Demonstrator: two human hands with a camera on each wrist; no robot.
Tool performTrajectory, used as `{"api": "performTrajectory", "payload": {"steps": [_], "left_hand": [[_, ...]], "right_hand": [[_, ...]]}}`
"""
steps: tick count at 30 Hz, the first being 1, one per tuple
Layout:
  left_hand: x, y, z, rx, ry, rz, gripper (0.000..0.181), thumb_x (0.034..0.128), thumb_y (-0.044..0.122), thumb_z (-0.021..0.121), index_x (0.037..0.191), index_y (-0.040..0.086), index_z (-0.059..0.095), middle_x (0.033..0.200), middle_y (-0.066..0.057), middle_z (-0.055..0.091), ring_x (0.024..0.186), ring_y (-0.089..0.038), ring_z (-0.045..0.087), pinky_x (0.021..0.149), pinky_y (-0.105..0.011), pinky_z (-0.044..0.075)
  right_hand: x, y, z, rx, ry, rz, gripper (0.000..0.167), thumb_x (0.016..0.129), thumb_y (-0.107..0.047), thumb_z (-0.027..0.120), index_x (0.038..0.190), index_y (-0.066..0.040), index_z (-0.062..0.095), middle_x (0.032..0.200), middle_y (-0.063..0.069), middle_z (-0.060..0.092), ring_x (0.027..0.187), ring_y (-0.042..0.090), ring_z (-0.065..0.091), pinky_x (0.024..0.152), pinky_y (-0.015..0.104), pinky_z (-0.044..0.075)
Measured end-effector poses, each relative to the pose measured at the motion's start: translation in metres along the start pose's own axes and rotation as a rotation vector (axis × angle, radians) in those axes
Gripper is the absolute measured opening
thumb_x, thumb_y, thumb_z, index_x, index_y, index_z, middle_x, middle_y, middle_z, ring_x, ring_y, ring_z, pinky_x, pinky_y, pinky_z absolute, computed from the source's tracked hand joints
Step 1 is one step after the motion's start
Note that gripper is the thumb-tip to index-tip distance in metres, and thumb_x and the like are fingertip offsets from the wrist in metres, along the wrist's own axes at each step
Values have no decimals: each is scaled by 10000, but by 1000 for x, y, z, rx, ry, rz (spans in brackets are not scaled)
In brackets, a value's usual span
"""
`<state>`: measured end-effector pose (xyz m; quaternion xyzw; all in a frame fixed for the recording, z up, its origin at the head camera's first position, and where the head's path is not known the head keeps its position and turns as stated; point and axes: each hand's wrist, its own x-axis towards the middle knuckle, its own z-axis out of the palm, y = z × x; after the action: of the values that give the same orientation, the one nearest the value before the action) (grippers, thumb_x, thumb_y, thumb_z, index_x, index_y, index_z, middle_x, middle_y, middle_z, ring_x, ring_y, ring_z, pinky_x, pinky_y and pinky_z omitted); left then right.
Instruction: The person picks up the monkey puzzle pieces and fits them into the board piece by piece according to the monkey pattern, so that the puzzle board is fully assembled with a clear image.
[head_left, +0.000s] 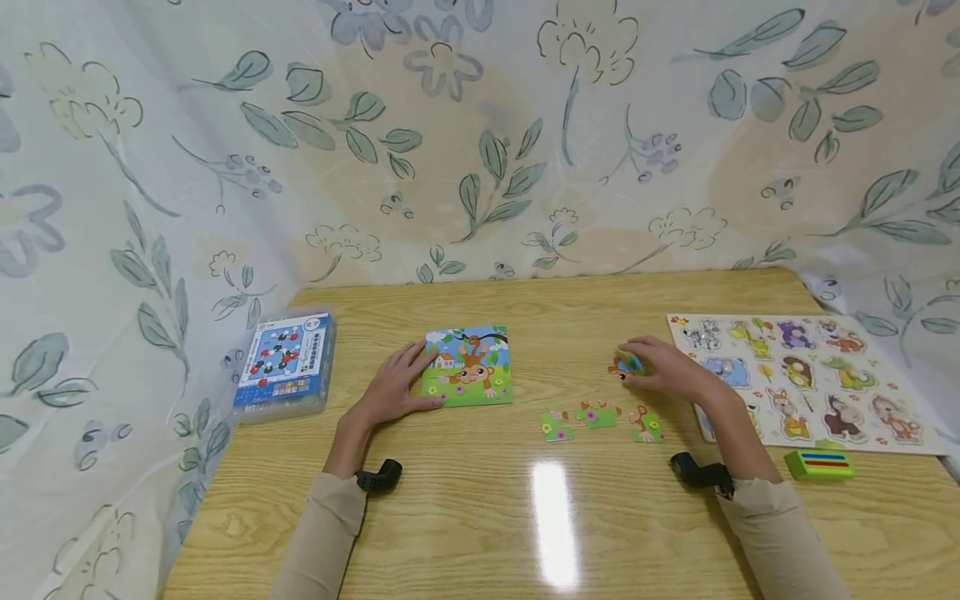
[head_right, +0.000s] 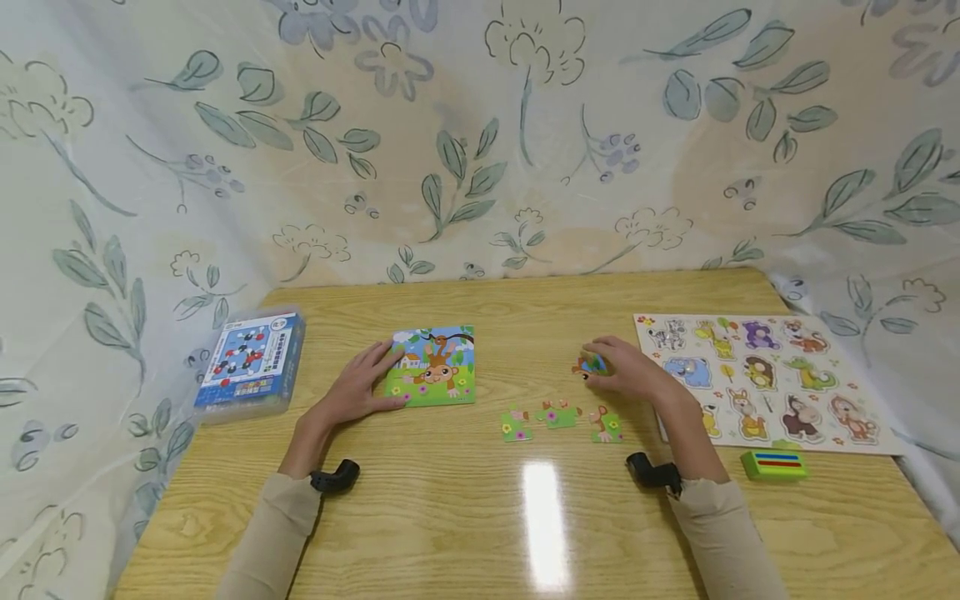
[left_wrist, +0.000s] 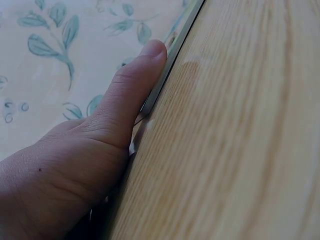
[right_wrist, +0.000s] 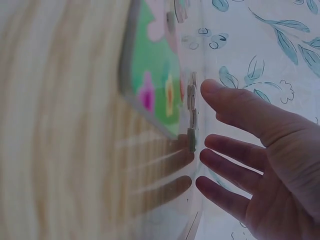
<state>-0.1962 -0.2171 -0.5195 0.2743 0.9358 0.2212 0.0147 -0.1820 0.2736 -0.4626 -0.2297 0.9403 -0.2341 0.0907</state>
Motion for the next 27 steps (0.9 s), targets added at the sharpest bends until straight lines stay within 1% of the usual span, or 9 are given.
{"api": "performTrajectory", "payload": {"steps": [10, 17, 24, 27], "left_hand": [[0, 1, -1, 0, -7, 1, 898, 838, 517, 704, 1552, 194, 266, 1638, -89, 160, 1508, -349, 139, 1188, -594, 155], [0, 1, -1, 4, -4, 0, 895, 837, 513, 707, 1552, 199, 269, 1639, -83, 159, 1508, -347, 140, 1188, -592, 155], [0, 1, -1, 0, -4, 4, 894, 838, 506, 709, 1552, 195, 269, 1640, -86, 154, 1508, -351, 139, 1187, -593, 155], [0, 2, -1, -1, 3, 10, 892, 839, 507, 708, 1549, 184, 277, 1636, -99, 164, 1503, -363, 148, 1179, -606, 162]], "right_hand": [[0, 2, 1, 10, 3, 3, 624, 913, -262, 684, 1404, 54, 463, 1426, 332, 406, 1306, 521, 392, 1016, 632, 395], [2, 1, 1, -12, 7, -1, 605, 907, -232, 690, 1397, 51, 474, 1412, 332, 424, 1299, 521, 403, 1019, 630, 392], [1, -1, 1, -37, 27, -25, 556, 901, -186, 694, 1366, 57, 509, 1357, 323, 474, 1247, 505, 462, 983, 610, 430], [0, -1, 1, -32, 29, -29, 490, 902, -156, 687, 1326, 48, 552, 1310, 306, 508, 1203, 486, 499, 953, 593, 454]]}}
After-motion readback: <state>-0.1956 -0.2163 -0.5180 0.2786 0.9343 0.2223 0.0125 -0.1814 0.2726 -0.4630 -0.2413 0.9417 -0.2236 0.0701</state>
